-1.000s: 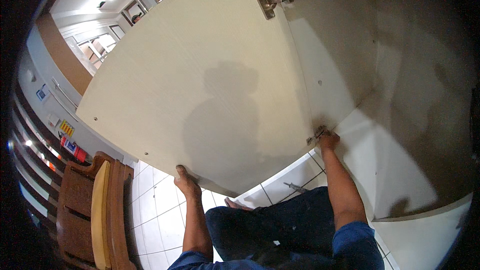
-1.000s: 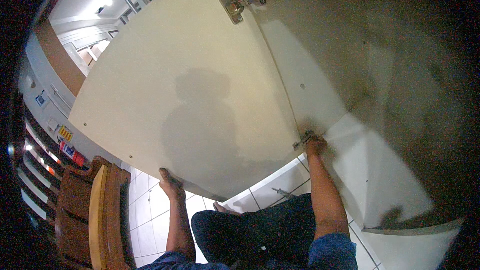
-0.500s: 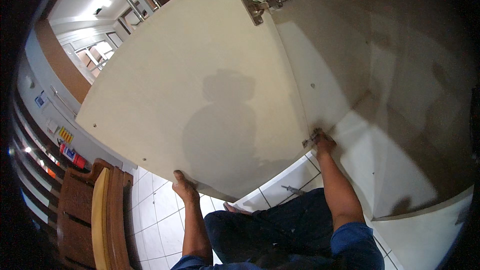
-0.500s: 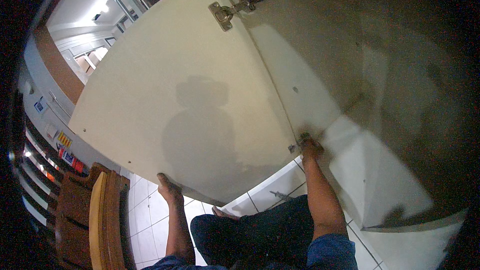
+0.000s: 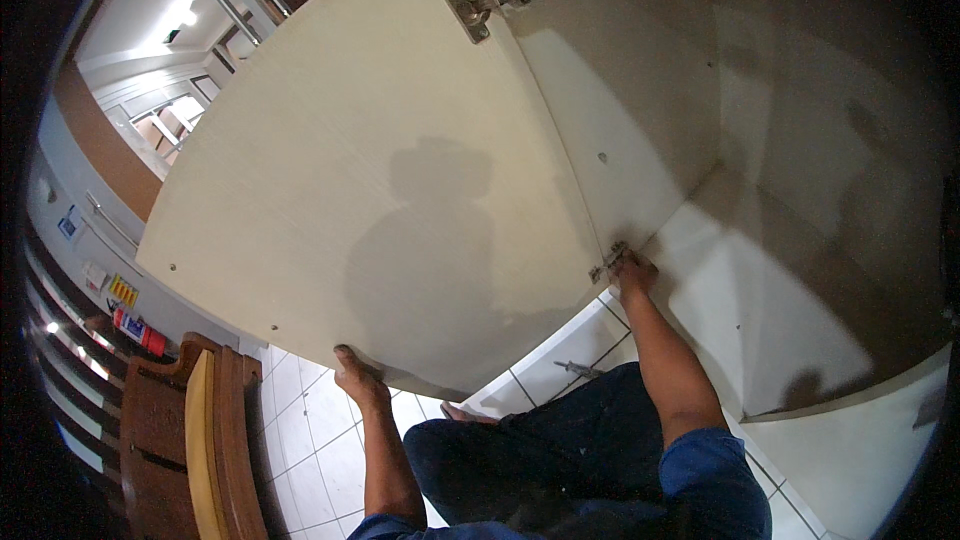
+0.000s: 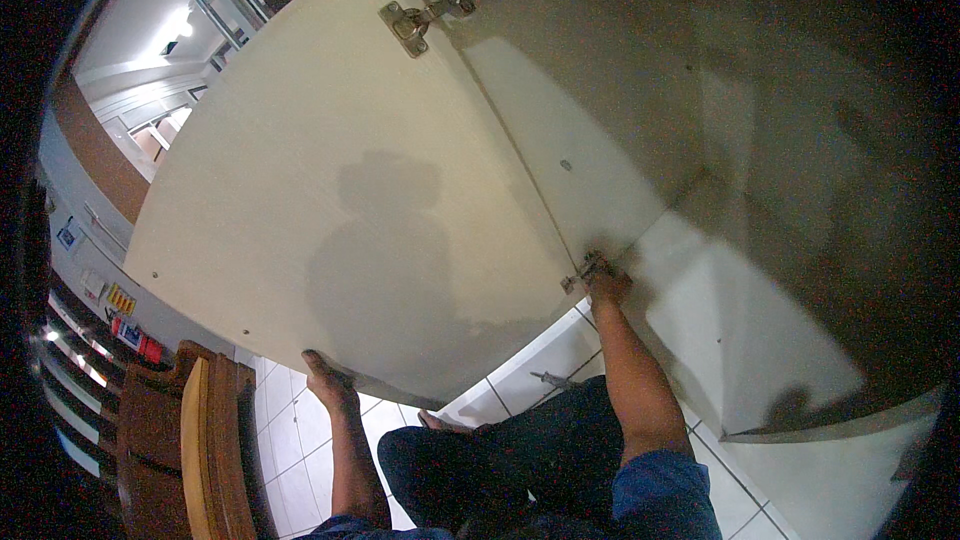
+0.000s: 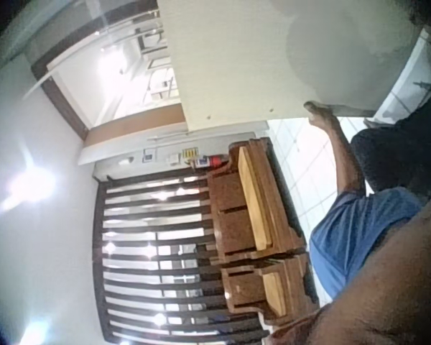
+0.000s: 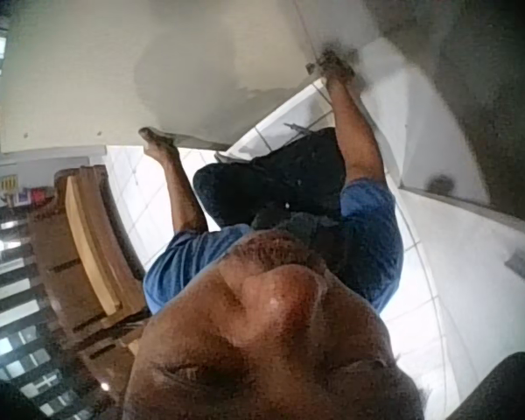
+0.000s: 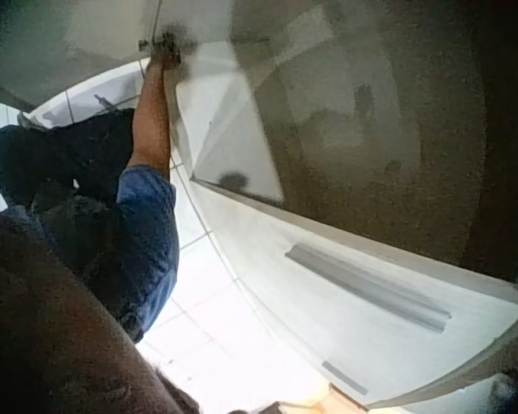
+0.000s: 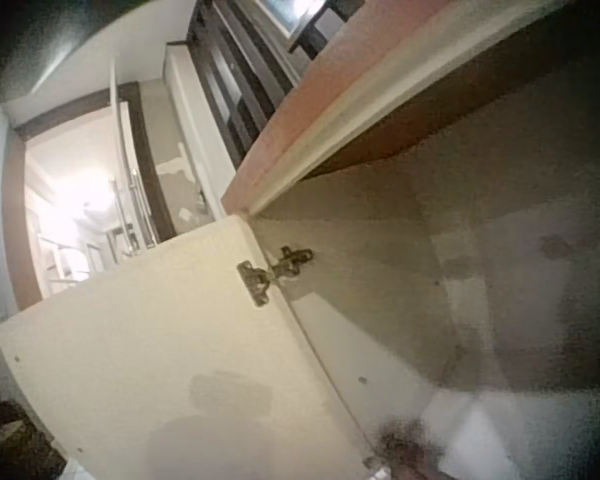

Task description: The person sits on the floor and installs metal hinges onto a white cabinet door. They use a screwdriver to tighten screws into the hinge brackets, securing the door to the cabinet frame. The person adjusts the door alignment and tests the door's movement by opening and closing it.

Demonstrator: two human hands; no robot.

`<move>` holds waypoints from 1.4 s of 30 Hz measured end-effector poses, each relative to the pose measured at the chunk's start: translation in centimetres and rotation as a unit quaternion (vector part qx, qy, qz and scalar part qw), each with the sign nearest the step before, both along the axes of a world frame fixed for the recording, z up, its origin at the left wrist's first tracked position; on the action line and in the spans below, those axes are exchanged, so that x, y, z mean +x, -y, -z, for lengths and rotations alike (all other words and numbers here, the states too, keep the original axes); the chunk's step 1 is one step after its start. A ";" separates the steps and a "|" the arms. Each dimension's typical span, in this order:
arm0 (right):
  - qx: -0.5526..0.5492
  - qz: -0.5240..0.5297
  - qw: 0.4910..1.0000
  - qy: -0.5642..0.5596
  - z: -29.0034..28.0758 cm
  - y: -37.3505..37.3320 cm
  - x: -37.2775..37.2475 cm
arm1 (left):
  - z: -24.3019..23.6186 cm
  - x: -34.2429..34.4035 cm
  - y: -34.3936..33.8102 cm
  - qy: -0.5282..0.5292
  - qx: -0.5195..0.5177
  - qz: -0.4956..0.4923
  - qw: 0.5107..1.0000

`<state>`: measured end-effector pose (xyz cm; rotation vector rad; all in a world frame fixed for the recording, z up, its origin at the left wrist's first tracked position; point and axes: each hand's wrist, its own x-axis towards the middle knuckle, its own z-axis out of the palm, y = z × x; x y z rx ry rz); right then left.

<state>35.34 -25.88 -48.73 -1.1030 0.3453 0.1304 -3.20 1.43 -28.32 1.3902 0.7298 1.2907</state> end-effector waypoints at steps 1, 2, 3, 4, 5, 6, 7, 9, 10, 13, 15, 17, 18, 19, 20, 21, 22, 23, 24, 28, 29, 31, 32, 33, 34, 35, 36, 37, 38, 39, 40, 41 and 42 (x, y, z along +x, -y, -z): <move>-0.001 0.005 1.000 -0.002 -0.2 -0.4 -0.2 | -0.2 -0.1 0.2 -0.002 0.005 0.002 1.000; -0.003 0.010 1.000 -0.004 -0.4 -0.8 -0.3 | -0.2 0.0 0.4 0.011 0.012 -0.005 1.000; -0.022 0.011 1.000 -0.012 0.2 -0.8 0.1 | -0.4 0.4 0.7 0.024 0.020 -0.007 0.999; -0.043 0.017 0.999 -0.019 1.2 -0.6 1.0 | -0.4 0.9 0.9 0.038 0.026 -0.005 0.999; -0.063 0.023 0.997 -0.027 2.2 -0.3 1.7 | -0.5 1.3 1.1 0.031 0.021 0.001 0.999; -0.089 0.013 0.996 -0.011 2.2 -0.6 1.6 | -0.5 0.9 1.1 0.023 0.018 -0.003 1.000; -0.114 0.005 0.993 0.004 2.1 -0.7 1.4 | -0.5 0.6 1.2 0.015 0.014 -0.006 1.000; -0.105 0.008 0.994 0.010 1.9 -0.8 1.2 | -0.7 0.2 1.0 -0.001 -0.002 0.001 1.000; -0.070 0.019 0.997 0.001 1.7 -0.8 1.2 | -0.7 0.2 0.9 -0.009 -0.010 0.007 1.000; 0.043 0.046 0.998 -0.009 0.8 -0.7 0.7 | -0.8 0.4 1.0 0.013 -0.019 -0.001 1.000; 0.075 0.049 0.996 -0.006 -0.2 -0.7 0.1 | -0.5 0.3 0.6 0.021 -0.015 -0.009 1.000; 0.058 0.041 0.997 0.000 -1.4 -0.7 -0.4 | -0.2 -0.2 0.2 0.028 -0.006 -0.013 1.000; 0.044 0.038 0.998 0.003 -0.8 -0.4 -0.1 | -0.1 0.2 0.1 0.030 -0.002 -0.006 1.000; 0.030 0.036 0.999 0.006 -0.2 -0.1 0.3 | 0.0 0.5 0.1 0.032 0.002 0.002 0.999; 0.015 0.033 0.999 0.009 0.3 0.2 0.7 | 0.1 0.8 0.2 0.034 -0.001 0.010 0.999; -0.001 0.026 1.000 0.016 -0.2 -0.1 0.4 | 0.0 0.6 0.2 0.034 -0.002 0.011 0.999; -0.017 0.018 0.999 0.022 -0.7 -0.3 0.0 | 0.0 0.3 0.1 0.034 -0.004 0.012 0.999; -0.033 0.010 0.999 0.029 -1.2 -0.6 -0.3 | 0.0 0.0 0.0 0.030 -0.002 0.005 1.000; -0.066 0.029 0.996 0.045 -0.9 -0.5 -0.1 | 0.0 -0.1 -0.2 0.026 -0.001 0.005 1.000; -0.081 0.067 0.993 0.060 1.3 -1.3 0.7 | -0.1 0.1 -0.1 0.027 -0.014 -0.018 0.999; -0.055 0.065 0.995 0.052 1.5 -1.7 0.8 | 0.1 -0.2 -0.3 0.024 -0.010 -0.014 1.000; -0.159 0.041 0.985 0.060 3.6 -1.3 2.0 | 0.2 -0.1 -0.6 0.020 -0.002 0.000 1.000; -0.212 0.031 0.975 0.063 4.7 -1.0 2.7 | 0.3 0.3 -0.5 0.020 0.002 0.005 1.000; -0.167 0.028 0.984 0.061 5.3 -0.9 2.8 | 0.1 0.5 -0.1 0.020 0.006 0.007 1.000; -0.121 0.025 0.991 0.058 5.8 -0.7 3.0 | 0.0 0.8 0.1 0.019 0.009 0.010 1.000; -0.076 0.025 0.995 0.056 6.4 -0.3 3.2 | 0.0 1.0 0.3 0.010 0.006 0.014 1.000; -0.084 0.019 0.994 0.060 6.1 -0.5 2.9 | -0.1 0.7 0.3 0.001 0.006 0.009 1.000; -0.092 0.012 0.994 0.064 5.2 -0.7 2.3 | -0.2 0.3 0.4 -0.009 0.006 0.003 1.000; -0.100 0.005 0.993 0.069 4.3 -0.8 1.8 | -0.3 0.2 0.5 -0.013 0.024 -0.019 0.999; -0.072 0.001 0.996 0.056 3.1 -0.8 1.2 | -0.4 0.4 0.7 -0.015 0.042 -0.040 0.998; -0.043 0.000 0.998 0.042 2.2 -0.8 0.8 | -0.5 0.8 0.9 -0.018 0.059 -0.058 0.996; -0.014 -0.003 1.000 0.028 1.4 -0.8 0.5 | -0.7 1.0 1.2 -0.006 0.060 -0.064 0.996; -0.024 -0.010 0.999 0.035 1.8 -0.3 0.7 | -0.9 1.7 1.6 0.007 0.059 -0.063 0.996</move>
